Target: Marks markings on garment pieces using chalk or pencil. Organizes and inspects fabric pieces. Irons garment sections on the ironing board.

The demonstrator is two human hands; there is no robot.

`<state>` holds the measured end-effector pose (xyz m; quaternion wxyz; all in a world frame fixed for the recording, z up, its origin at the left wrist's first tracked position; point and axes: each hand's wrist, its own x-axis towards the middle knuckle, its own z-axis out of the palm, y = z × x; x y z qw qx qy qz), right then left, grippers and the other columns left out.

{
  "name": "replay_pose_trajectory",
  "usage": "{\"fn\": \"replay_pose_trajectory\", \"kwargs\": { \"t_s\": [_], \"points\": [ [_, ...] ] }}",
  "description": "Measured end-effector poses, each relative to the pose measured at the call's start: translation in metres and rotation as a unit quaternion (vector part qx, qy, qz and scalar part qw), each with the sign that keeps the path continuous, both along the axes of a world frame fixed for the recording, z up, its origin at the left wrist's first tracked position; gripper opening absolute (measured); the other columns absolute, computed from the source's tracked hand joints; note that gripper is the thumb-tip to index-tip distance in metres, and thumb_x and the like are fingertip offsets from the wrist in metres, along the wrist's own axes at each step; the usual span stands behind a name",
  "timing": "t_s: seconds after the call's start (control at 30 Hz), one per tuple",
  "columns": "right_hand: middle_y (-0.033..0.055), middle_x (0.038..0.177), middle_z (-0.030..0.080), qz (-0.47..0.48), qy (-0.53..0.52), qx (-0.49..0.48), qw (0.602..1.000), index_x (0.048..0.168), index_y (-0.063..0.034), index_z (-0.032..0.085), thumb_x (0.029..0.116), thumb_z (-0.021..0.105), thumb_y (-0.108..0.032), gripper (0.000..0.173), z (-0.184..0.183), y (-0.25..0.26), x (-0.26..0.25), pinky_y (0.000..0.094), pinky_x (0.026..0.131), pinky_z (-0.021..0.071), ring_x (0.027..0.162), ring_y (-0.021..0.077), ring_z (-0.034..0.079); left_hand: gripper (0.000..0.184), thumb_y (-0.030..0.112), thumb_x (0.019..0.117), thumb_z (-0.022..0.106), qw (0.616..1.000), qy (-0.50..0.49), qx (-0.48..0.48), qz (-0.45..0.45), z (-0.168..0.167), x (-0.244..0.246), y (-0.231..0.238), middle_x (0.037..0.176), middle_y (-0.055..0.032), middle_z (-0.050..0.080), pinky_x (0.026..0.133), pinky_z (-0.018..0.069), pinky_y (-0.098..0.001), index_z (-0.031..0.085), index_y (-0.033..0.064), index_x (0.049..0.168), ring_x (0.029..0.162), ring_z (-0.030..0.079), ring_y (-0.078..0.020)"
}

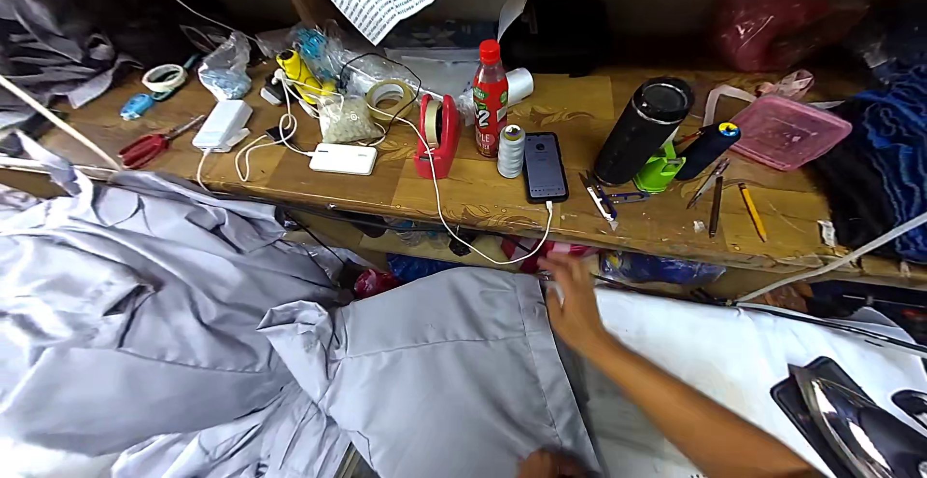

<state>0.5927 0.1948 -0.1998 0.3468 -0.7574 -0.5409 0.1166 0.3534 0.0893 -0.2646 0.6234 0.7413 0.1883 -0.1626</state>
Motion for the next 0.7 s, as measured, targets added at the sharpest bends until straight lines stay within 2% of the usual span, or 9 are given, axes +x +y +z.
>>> {"fn": "replay_pose_trajectory", "kwargs": {
  "t_s": [0.1,0.17,0.23,0.3,0.4,0.5,0.57,0.63,0.7],
  "points": [
    [0.0143,0.161,0.044,0.062,-0.046,-0.05,0.996,0.152,-0.0085,0.051,0.0999,0.045,-0.026,0.055,-0.034,-0.073,-0.065,0.0662,0.117,0.0325,0.15,0.0378,0.038,0.035,0.028,0.1051,0.056,1.0,-0.022,0.008,0.0,-0.009,-0.004,-0.006,0.106,-0.018,0.074,0.098,0.0526,-0.0543,0.075,-0.0003,0.106,0.103,0.071,-0.0312],
    [0.0101,0.166,0.036,0.092,-0.1,-0.086,0.987,0.158,-0.0111,0.043,0.1043,0.037,-0.041,0.062,-0.063,-0.105,-0.085,0.0667,0.12,0.0259,0.154,0.0327,0.032,0.033,0.028,0.1045,0.057,0.999,-0.031,0.011,0.002,-0.012,-0.007,-0.009,0.109,-0.0169,0.074,0.099,0.0527,-0.0526,0.074,0.0007,0.108,0.104,0.071,-0.0296],
    [0.0089,0.168,0.033,0.107,-0.135,-0.1,0.98,0.16,-0.0192,0.041,0.1058,0.033,-0.052,0.064,-0.094,-0.123,-0.084,0.0701,0.12,0.0224,0.155,0.0327,0.03,0.032,0.027,0.1046,0.056,0.999,-0.031,0.013,0.001,-0.012,-0.008,-0.012,0.115,-0.0171,0.073,0.102,0.0515,-0.052,0.074,0.0005,0.111,0.108,0.07,-0.0295],
    [0.0077,0.168,0.033,0.101,-0.158,-0.094,0.978,0.16,-0.0266,0.041,0.1054,0.031,-0.054,0.062,-0.106,-0.126,-0.074,0.0697,0.119,0.0237,0.155,0.0332,0.03,0.031,0.027,0.1045,0.056,0.999,-0.03,0.026,0.011,-0.012,-0.009,-0.016,0.114,-0.0164,0.073,0.1,0.0521,-0.0522,0.073,0.0011,0.111,0.107,0.07,-0.029],
    [0.0072,0.169,0.031,0.076,-0.152,-0.112,0.979,0.161,-0.023,0.038,0.1061,0.028,-0.055,0.065,-0.106,-0.129,-0.062,0.0694,0.119,0.0226,0.156,0.0334,0.028,0.03,0.028,0.1036,0.057,0.998,-0.004,0.056,0.023,-0.009,-0.009,-0.025,0.117,-0.0146,0.072,0.097,0.053,-0.0541,0.073,0.0039,0.113,0.106,0.07,-0.0291],
    [0.019,0.169,0.027,0.031,-0.105,-0.148,0.983,0.162,-0.0119,0.034,0.1038,0.045,-0.047,0.069,-0.085,-0.147,-0.034,0.0752,0.119,0.0175,0.156,0.0404,0.025,0.032,0.031,0.1035,0.057,0.993,0.043,0.108,0.021,0.001,-0.004,-0.032,0.121,-0.014,0.07,0.093,0.0534,-0.0577,0.072,0.0054,0.113,0.107,0.069,-0.0315],
    [0.0229,0.166,0.031,-0.029,-0.102,-0.134,0.985,0.156,-0.0126,0.046,0.098,0.057,-0.035,0.063,-0.054,-0.172,0.01,0.0798,0.116,0.0155,0.154,0.045,0.025,0.033,0.032,0.1044,0.054,0.986,0.083,0.146,0.007,0.011,0.002,-0.035,0.122,-0.0142,0.069,0.09,0.0537,-0.0595,0.071,0.0057,0.113,0.106,0.07,-0.0333],
    [0.0265,0.158,0.041,-0.12,-0.143,-0.105,0.977,0.144,-0.0136,0.061,0.0956,0.059,-0.031,0.052,-0.021,-0.211,0.073,0.0805,0.113,0.021,0.149,0.0514,0.033,0.031,0.03,0.1038,0.054,0.973,0.071,0.218,0.016,0.017,0.005,-0.041,0.118,-0.0147,0.071,0.086,0.0556,-0.0586,0.072,0.006,0.111,0.104,0.071,-0.034],
    [0.0345,0.151,0.044,-0.225,-0.172,-0.123,0.951,0.139,-0.0076,0.063,0.0967,0.059,-0.032,0.049,0.008,-0.257,0.136,0.0822,0.106,0.0263,0.141,0.0604,0.036,0.023,0.024,0.0972,0.062,0.939,-0.012,0.335,0.077,0.011,0.005,-0.048,0.112,-0.0127,0.074,0.088,0.0576,-0.0531,0.076,0.0072,0.104,0.108,0.07,-0.0324]
  ]
}}
